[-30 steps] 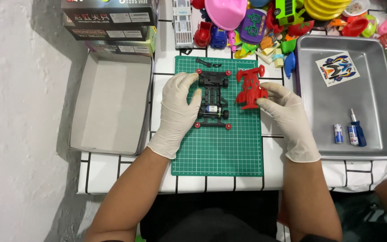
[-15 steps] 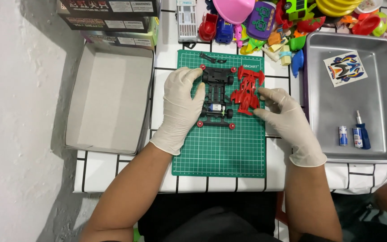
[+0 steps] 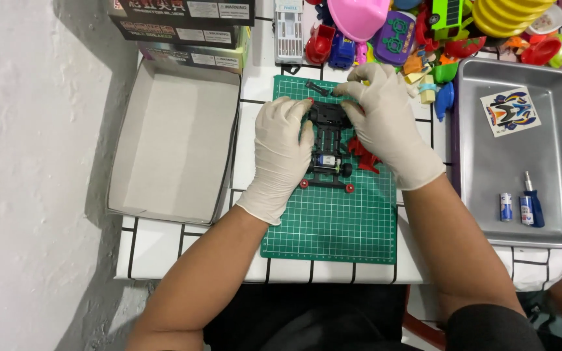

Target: The person assembles a red and black toy vehicle on a green cutting mat. They attach red wheels to the black chassis, insert a small motor, and secure a red body shell onto the frame. The person uses a screwdriver to tighten components and ensures the parts are properly aligned.

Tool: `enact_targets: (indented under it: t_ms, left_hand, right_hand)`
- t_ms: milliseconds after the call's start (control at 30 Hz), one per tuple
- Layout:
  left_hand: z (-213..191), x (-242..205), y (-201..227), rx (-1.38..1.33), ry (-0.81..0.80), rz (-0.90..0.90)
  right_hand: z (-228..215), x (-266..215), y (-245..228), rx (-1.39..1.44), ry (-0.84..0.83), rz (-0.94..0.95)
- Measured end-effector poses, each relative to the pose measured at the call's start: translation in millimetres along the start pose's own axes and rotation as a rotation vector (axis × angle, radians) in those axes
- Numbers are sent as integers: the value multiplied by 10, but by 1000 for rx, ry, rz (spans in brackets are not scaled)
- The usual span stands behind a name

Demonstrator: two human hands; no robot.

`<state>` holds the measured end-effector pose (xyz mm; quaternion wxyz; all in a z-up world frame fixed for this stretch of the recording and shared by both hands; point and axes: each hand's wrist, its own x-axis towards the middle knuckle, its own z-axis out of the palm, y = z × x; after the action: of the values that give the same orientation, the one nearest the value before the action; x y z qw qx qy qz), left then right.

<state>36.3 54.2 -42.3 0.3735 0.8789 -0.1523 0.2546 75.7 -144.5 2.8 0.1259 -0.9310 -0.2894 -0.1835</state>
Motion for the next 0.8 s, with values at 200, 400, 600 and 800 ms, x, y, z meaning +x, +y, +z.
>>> enact_targets:
  t_ms: [200, 400, 600, 800]
  left_hand:
    - [-14, 18, 13, 17, 19, -5]
    - [-16, 20, 13, 21, 42, 15]
    - [145, -43, -112, -86, 144, 55]
    - [144, -68, -2, -250, 197, 183]
  right_hand:
    - [372, 246, 212, -103, -39, -93]
    - [396, 358, 250, 18, -20, -154]
    - [-283, 73, -218, 923, -32, 525]
    - [50, -447, 25, 1554, 55, 673]
